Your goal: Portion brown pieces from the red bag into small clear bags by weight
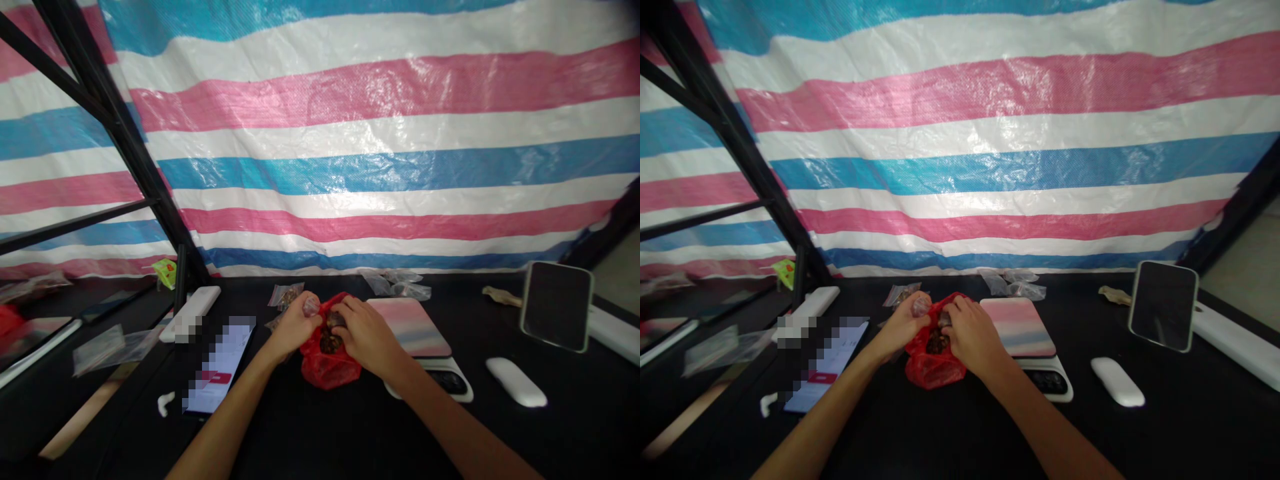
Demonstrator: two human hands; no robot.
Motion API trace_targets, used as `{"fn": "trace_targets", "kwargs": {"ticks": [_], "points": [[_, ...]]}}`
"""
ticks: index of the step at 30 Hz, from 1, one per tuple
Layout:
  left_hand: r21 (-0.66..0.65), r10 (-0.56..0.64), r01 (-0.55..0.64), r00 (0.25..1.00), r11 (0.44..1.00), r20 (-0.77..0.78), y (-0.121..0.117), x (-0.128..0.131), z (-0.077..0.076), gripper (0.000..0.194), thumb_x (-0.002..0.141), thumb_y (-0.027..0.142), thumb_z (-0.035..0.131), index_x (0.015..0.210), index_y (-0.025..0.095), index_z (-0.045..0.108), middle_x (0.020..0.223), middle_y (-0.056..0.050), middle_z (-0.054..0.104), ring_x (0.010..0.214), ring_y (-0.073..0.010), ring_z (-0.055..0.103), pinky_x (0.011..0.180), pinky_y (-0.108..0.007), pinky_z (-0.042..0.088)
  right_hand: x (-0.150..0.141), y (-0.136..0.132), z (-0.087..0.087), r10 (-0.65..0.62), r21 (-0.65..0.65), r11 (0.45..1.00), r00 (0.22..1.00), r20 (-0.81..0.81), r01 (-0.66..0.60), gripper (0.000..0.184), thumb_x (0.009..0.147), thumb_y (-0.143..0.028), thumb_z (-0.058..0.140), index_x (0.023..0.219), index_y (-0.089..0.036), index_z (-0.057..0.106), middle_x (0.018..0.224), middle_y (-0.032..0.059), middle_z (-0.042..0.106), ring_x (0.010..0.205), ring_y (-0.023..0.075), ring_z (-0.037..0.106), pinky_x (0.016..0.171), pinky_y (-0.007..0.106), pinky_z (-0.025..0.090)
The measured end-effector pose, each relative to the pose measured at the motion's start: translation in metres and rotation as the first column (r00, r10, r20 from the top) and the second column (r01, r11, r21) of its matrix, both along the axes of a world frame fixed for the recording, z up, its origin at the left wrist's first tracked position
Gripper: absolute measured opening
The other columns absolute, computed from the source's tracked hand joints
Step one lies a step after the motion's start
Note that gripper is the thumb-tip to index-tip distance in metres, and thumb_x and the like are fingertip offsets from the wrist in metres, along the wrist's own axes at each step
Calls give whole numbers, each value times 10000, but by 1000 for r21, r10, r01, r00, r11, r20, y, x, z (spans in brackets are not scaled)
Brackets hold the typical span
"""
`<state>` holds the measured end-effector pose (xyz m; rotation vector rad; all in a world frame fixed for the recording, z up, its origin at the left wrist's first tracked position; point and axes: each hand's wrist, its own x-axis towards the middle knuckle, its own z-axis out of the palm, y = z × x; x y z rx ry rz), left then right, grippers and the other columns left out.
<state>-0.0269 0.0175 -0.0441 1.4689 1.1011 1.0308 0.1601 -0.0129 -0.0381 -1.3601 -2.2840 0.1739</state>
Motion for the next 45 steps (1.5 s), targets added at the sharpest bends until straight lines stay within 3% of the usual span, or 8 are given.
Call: {"fn": "trace_targets", "kwargs": {"ticks": [8, 11, 14, 17, 22, 26, 36, 45], "points": [[-44, -13, 16, 997, 999, 73, 3, -1, -1, 233, 745, 208, 711, 942, 188, 588, 805, 35, 592, 745, -128, 569, 728, -243, 450, -3, -1, 0, -75, -3, 997, 996, -50, 75, 146, 926, -181, 639, 1071, -174, 655, 1096, 113, 673, 1033, 266, 631, 918, 388, 483], [52, -9, 7, 999, 999, 38, 6, -2, -8, 237, 841, 334, 700, 995, 190, 593, 873, 6, 617, 800, -151, 597, 781, -275, 477, -4, -1, 0, -68, -35, 997, 986, -153, 63, 191, 894, -124, 626, 1073, -191, 635, 1098, 95, 663, 1017, 246, 634, 899, 364, 484], [264, 108, -88, 992, 960, -61, 10, -4, -12, 280, 926, 419, 636, 1088, 200, 571, 984, -35, 637, 902, -185, 619, 866, -322, 487, -4, 1, -2, -74, -72, 996, 958, -278, 56, 190, 881, -112, 614, 1042, -213, 611, 1053, 64, 659, 959, 223, 638, 851, 348, 489], [423, 230, -144, 960, 895, -158, 10, -9, -9, 321, 962, 432, 606, 1188, 214, 536, 1087, -66, 652, 1008, -214, 634, 938, -356, 473, -4, 5, -4, -79, -96, 994, 911, -404, 43, 165, 882, -125, 603, 1015, -222, 587, 985, 42, 660, 912, 213, 639, 829, 350, 500], [444, 194, -70, 951, 893, -241, 8, -16, 0, 305, 965, 446, 624, 1163, 228, 544, 992, -35, 681, 912, -210, 656, 860, -341, 488, -2, 9, 3, 15, -46, 997, 760, -650, -59, 225, 883, -128, 597, 1082, -226, 560, 1038, 40, 679, 976, 207, 667, 927, 379, 523], [540, 175, 24, 933, 841, -315, 4, -15, 2, 432, 947, 382, 664, 1328, 234, 523, 1262, -98, 642, 1169, -257, 610, 1033, -410, 456, -1, 7, 11, 114, 33, 991, 670, -733, -133, 240, 928, -169, 594, 1153, -239, 548, 1112, 41, 682, 1044, 200, 670, 981, 380, 519], [582, 113, 193, 887, 790, -448, -2, -9, -3, 332, 950, 194, 587, 1279, 202, 544, 1210, -100, 628, 1120, -252, 569, 1002, -433, 459, -3, 2, 11, 183, 145, 981, 836, -517, -125, 233, 955, -218, 648, 1184, -257, 647, 1124, 60, 608, 1070, 224, 618, 965, 383, 518], [557, 164, 163, 855, 814, -491, -2, -6, -1, 263, 935, 280, 672, 1184, 219, 616, 1175, -70, 683, 1074, -254, 613, 965, -429, 442, -1, -2, 10, 297, 140, 954, 891, -344, -264, 558, 987, -65, 448, 1485, -307, 515, 1366, 99, 529, 1278, 228, 545, 1096, 427, 486]]}}
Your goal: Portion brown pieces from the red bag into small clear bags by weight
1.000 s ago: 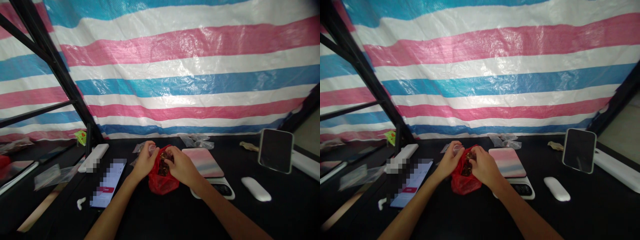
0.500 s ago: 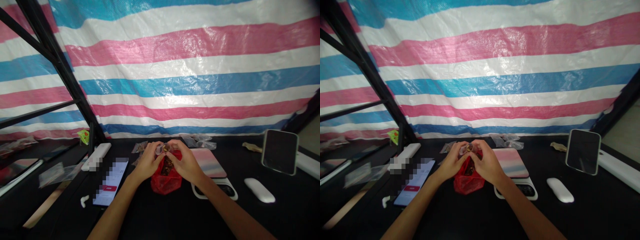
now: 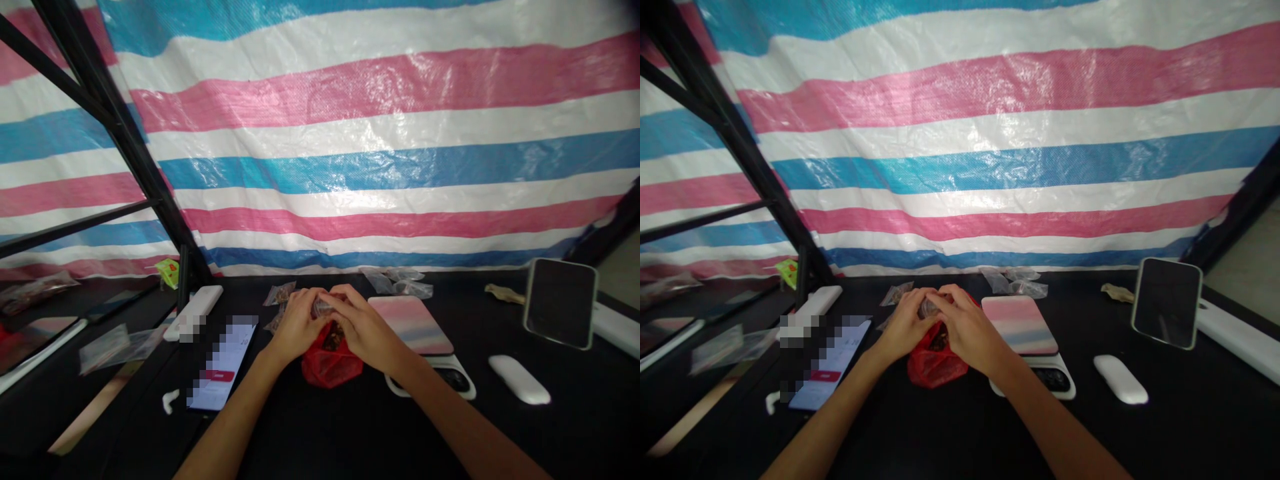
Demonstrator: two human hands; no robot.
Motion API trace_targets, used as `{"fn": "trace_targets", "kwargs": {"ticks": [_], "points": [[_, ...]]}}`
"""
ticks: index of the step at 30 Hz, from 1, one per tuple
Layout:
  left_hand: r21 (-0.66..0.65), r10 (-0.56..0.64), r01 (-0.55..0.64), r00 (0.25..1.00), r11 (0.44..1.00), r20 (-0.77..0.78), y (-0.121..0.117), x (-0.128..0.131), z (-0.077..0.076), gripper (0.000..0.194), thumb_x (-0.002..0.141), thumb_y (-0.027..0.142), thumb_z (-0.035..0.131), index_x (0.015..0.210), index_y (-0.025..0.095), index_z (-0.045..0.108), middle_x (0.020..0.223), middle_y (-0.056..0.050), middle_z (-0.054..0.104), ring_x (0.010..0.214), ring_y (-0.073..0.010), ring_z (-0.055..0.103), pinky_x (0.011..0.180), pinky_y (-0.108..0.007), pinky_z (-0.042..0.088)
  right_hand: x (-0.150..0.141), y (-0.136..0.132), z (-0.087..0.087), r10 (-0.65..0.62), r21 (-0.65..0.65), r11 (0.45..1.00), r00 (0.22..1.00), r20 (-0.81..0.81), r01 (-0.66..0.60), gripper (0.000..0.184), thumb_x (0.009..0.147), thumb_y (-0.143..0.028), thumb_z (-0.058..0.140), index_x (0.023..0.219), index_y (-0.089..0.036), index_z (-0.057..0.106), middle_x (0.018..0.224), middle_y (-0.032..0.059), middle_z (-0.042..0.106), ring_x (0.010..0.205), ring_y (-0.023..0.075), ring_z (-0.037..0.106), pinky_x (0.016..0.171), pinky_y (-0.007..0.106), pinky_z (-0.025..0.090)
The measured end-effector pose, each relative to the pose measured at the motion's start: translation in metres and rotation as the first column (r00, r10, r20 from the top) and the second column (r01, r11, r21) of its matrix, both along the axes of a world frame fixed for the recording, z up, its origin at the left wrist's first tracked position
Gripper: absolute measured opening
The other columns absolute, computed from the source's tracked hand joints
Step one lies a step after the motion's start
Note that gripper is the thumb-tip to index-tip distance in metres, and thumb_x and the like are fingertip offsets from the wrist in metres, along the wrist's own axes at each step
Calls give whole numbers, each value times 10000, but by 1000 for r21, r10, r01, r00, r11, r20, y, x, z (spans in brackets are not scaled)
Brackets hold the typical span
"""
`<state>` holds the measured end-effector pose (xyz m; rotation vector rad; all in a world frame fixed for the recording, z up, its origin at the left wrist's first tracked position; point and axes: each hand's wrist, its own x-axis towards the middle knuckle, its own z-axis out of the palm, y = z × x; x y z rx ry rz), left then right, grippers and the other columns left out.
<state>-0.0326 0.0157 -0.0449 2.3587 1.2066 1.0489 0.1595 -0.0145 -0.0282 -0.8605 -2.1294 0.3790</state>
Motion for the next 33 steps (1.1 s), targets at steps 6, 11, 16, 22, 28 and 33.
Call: {"fn": "trace_targets", "kwargs": {"ticks": [6, 11, 16, 22, 28, 33], "points": [[38, 31, -31, 999, 999, 19, 0, 0, 1, 402, 873, 355, 765, 1219, 217, 613, 1197, -76, 694, 1105, -270, 612, 1001, -447, 435, -3, -3, 5, -50, 98, 994, 999, 18, 48, 493, 950, -21, 462, 1349, -272, 605, 1298, 88, 636, 1210, 259, 564, 1067, 482, 478], [65, -5, 7, 999, 998, -34, -3, 0, 4, 341, 877, 306, 739, 1191, 222, 635, 1125, -65, 699, 1056, -266, 617, 959, -429, 436, -2, -2, 5, -67, 73, 995, 997, -46, 70, 395, 959, -117, 568, 1313, -289, 603, 1249, 59, 688, 1168, 249, 616, 1070, 460, 470], [10, -11, 12, 1000, 1000, -18, -6, 2, 7, 310, 878, 283, 729, 1161, 221, 620, 1131, -56, 696, 1049, -254, 623, 946, -397, 437, 0, 1, -1, -126, -63, 991, 981, -151, 117, 317, 971, -258, 634, 1287, -277, 607, 1210, 53, 689, 1101, 223, 660, 991, 385, 524], [-48, 43, -43, 999, 998, 6, -4, -3, 17, 250, 931, 406, 667, 1061, 217, 567, 973, -24, 671, 897, -216, 617, 812, -334, 439, -5, -3, 5, -86, 34, 995, 985, -149, 92, 418, 973, -64, 429, 1295, -282, 580, 1296, 87, 585, 1261, 223, 573, 1072, 397, 485], [-139, 94, -93, 996, 986, 2, -2, -11, 22, 240, 951, 430, 616, 1055, 238, 514, 888, 5, 664, 805, -200, 643, 735, -304, 434, 9, 0, 10, -115, -10, 993, 993, -41, 115, 595, 852, 31, 438, 1366, -259, 517, 1320, 103, 535, 1240, 234, 578, 1063, 415, 488], [-113, 199, -206, 978, 972, -69, -7, -12, 32, 206, 960, 448, 569, 959, 245, 533, 787, 7, 640, 730, -204, 630, 673, -300, 396, 20, 4, 8, -40, -58, 997, 973, 229, 55, 622, 719, 55, 468, 1256, -229, 601, 1233, 83, 636, 1131, 249, 619, 990, 409, 479]]}}
